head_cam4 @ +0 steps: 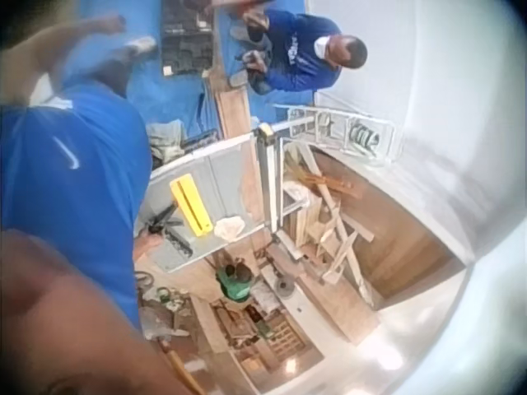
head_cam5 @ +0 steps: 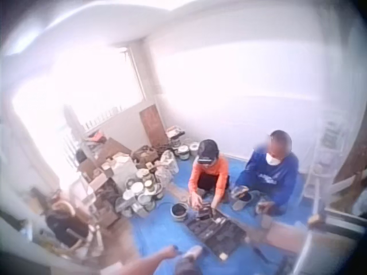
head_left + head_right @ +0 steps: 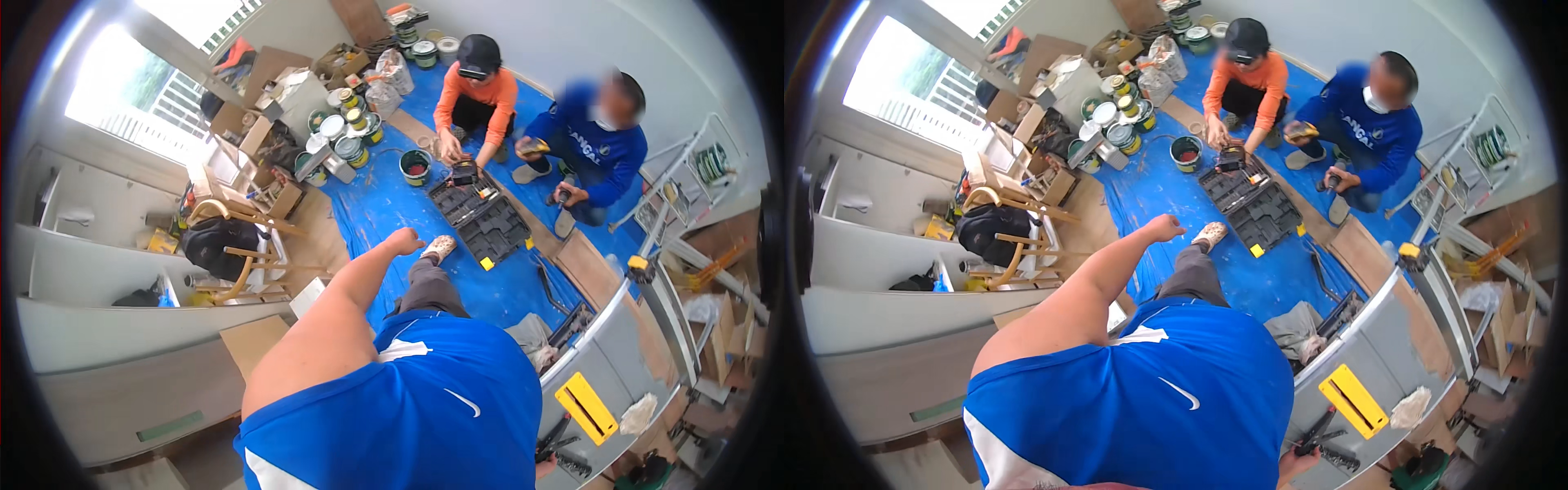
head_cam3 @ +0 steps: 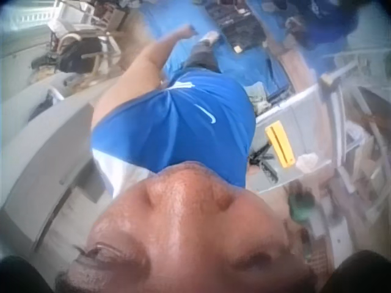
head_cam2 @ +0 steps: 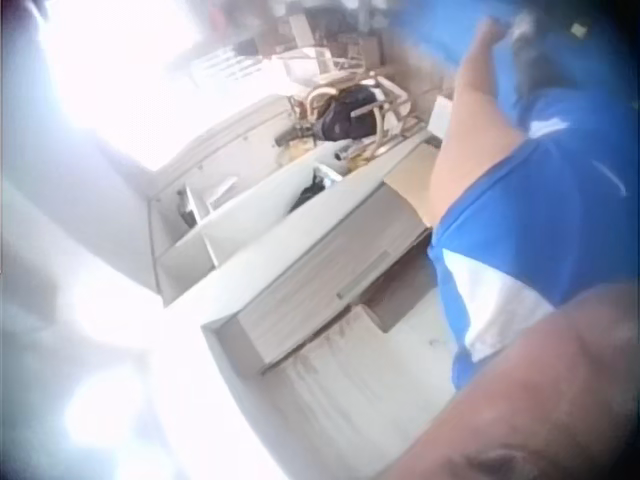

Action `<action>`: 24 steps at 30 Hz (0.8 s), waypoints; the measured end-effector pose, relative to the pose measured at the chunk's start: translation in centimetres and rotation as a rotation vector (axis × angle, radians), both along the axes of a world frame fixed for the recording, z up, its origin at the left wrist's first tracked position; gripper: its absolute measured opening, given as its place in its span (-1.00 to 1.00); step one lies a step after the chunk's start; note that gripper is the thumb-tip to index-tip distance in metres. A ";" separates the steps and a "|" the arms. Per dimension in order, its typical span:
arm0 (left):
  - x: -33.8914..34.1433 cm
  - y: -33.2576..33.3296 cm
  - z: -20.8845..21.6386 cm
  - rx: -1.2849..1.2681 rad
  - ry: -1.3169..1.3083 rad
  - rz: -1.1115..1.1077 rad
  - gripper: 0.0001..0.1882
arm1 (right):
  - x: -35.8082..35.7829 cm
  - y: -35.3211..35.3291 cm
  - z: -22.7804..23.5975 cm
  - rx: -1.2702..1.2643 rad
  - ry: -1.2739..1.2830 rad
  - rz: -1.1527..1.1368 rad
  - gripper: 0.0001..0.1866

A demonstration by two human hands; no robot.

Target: The person assembles a caulking gun by inserting a metal rod and securing it with a screw. They then handle a power drill, removing its battery pack and placing it into a tool case. The person also handles a yellow battery charger and a black battery pack, inspecting them before placing them into the case.

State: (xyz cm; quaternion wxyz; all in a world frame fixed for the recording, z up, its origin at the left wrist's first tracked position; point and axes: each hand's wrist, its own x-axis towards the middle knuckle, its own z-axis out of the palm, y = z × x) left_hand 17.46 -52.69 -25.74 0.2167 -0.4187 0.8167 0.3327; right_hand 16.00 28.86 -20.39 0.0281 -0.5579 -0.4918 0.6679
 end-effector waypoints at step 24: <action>-20.8 -24.1 -16.4 0.718 0.128 0.816 -0.03 | -18.6 -46.8 12.4 1.043 -0.044 1.490 -0.68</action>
